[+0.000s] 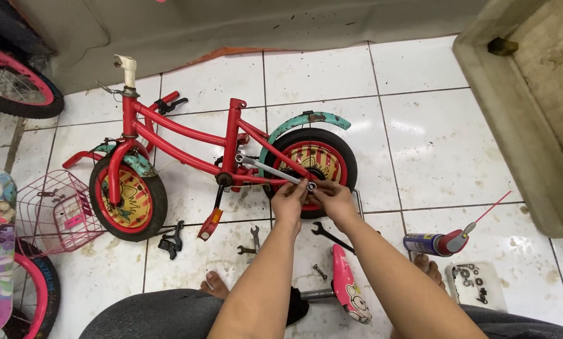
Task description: The person loosens the nuts on a bicycle wheel axle using a wrench.
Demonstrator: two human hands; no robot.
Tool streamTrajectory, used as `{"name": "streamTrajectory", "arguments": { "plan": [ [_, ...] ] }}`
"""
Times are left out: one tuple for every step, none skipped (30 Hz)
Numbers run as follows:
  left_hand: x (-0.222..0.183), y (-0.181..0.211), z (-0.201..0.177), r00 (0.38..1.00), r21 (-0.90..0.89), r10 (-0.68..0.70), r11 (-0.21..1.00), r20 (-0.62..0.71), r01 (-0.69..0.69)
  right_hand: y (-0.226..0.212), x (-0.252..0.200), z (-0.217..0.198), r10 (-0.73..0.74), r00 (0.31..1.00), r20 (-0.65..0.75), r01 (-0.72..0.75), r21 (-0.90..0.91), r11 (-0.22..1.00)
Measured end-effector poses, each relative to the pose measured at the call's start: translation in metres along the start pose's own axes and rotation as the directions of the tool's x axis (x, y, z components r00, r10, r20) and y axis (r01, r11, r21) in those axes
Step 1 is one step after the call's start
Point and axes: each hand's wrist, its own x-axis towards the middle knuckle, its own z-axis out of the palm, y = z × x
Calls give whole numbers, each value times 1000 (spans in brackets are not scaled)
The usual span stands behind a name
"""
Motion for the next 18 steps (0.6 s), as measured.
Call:
{"name": "streamTrajectory", "arguments": {
  "plan": [
    [3,-1,-2,1000,1,2,1000,0,-2,9,9,-3,-1,1000,1,1,2,1000],
    [6,-4,-5,1000,26,-6,1000,10,6,18,18,-6,-48,999,-4,47,-171,984],
    [9,-6,-7,1000,50,-15,999,19,14,27,28,-10,-95,995,-1,89,-339,937],
    [9,-6,-10,1000,52,-15,999,20,14,32,32,-9,-95,995,-2,89,-337,937],
    [10,-5,-12,999,60,-33,998,26,31,37,36,-8,-130,991,0,120,-384,915],
    [11,-3,-15,999,64,-46,997,29,44,40,41,-6,-168,986,10,156,-432,888],
    [13,-2,-14,999,61,-41,997,27,39,38,43,-7,-170,985,16,160,-432,887],
    [13,-2,-15,998,36,-52,998,29,51,38,43,-7,-165,986,10,150,-467,872],
    [13,-3,-16,998,11,-63,998,31,62,37,43,-8,-159,987,5,140,-500,854],
    [10,1,-17,997,13,-69,998,27,68,33,37,-7,-152,988,3,133,-501,855],
    [8,5,-17,996,-13,-87,996,36,87,28,31,-7,-169,985,25,157,-523,838],
    [10,11,-13,994,-40,-98,994,53,100,18,28,-7,-195,980,45,187,-543,819],
    [11,8,-15,994,-39,-97,994,58,100,21,28,-9,-198,979,41,188,-542,819],
    [13,6,-16,993,-43,-100,994,60,103,22,29,-9,-197,980,39,187,-535,824],
    [15,5,-19,993,-47,-103,993,62,106,23,30,-9,-197,980,36,186,-528,829],
    [19,2,-21,993,-49,-104,993,56,107,21,28,-8,-193,980,40,185,-529,828],
    [23,0,-24,995,-21,-78,997,62,80,19,26,-6,-194,981,29,182,-505,844],
    [27,-3,-26,996,10,-54,999,71,54,16,25,-4,-194,981,14,177,-479,860]
  ]
}}
